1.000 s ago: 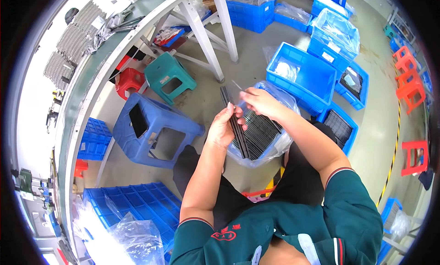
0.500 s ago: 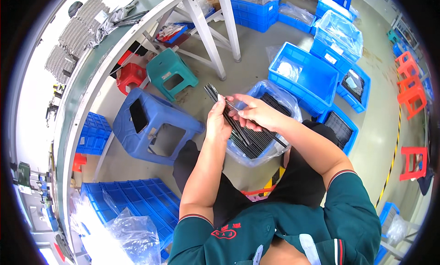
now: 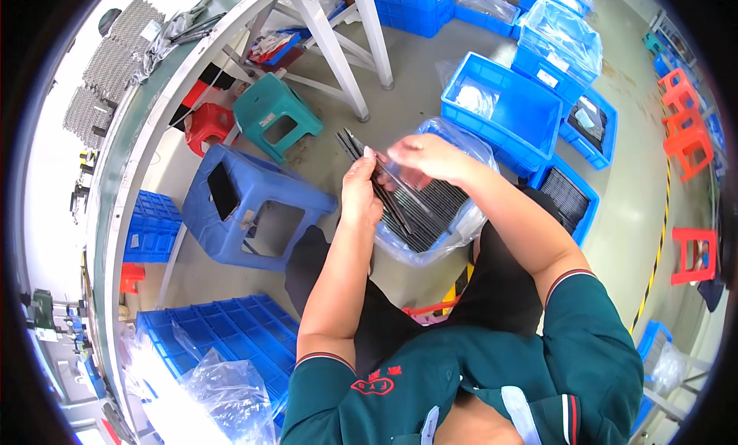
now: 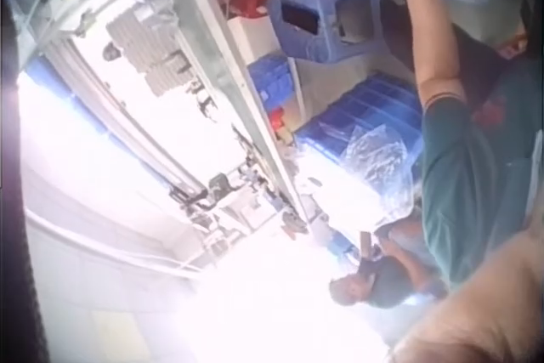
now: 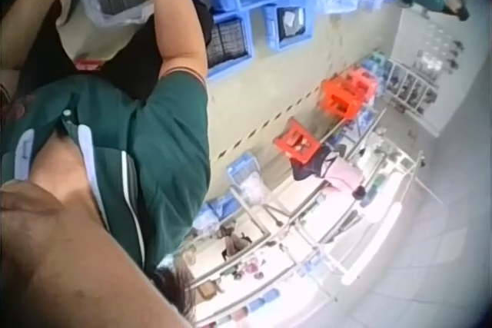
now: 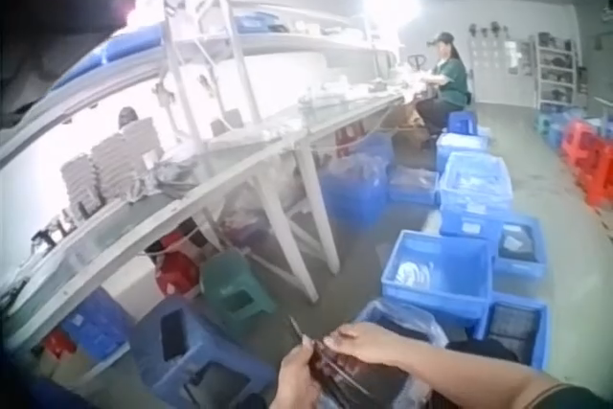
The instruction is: Inspecting and sorting long black rods into different blue storage bins.
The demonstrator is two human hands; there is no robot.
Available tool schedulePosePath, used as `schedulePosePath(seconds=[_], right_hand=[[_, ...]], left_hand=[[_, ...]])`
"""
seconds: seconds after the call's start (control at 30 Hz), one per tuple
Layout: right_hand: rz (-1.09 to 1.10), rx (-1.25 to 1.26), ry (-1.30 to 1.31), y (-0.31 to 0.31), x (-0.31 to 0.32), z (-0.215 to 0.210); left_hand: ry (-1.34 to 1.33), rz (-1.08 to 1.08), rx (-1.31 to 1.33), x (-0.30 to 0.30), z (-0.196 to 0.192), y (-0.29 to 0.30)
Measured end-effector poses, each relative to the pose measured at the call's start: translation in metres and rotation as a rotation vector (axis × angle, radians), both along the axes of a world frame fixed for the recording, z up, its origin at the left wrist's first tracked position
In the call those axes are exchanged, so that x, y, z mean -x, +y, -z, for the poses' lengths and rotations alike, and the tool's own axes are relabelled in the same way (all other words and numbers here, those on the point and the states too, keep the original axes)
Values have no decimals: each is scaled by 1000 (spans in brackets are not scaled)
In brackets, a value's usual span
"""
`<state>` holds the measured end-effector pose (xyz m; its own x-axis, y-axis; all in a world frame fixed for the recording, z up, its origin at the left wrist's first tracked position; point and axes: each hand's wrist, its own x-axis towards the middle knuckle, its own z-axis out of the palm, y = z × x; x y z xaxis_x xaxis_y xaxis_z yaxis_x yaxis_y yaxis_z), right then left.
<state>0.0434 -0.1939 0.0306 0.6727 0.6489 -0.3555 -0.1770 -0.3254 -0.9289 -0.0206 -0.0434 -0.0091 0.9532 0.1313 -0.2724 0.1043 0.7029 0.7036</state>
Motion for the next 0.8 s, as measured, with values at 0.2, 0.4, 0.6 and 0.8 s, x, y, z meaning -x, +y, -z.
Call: schedulePosePath(seconds=[0.2, 0.4, 0.6, 0.8], right_hand=[[104, -277, 160, 9, -10, 27], [514, -335, 76, -2, -34, 24], [1043, -555, 31, -71, -117, 21], [668, -427, 186, -26, -59, 26]], left_hand=[[99, 327, -63, 10, 11, -12], [65, 613, -202, 13, -5, -17], [113, 751, 42, 26, -3, -19], [32, 533, 88, 18, 3, -3]])
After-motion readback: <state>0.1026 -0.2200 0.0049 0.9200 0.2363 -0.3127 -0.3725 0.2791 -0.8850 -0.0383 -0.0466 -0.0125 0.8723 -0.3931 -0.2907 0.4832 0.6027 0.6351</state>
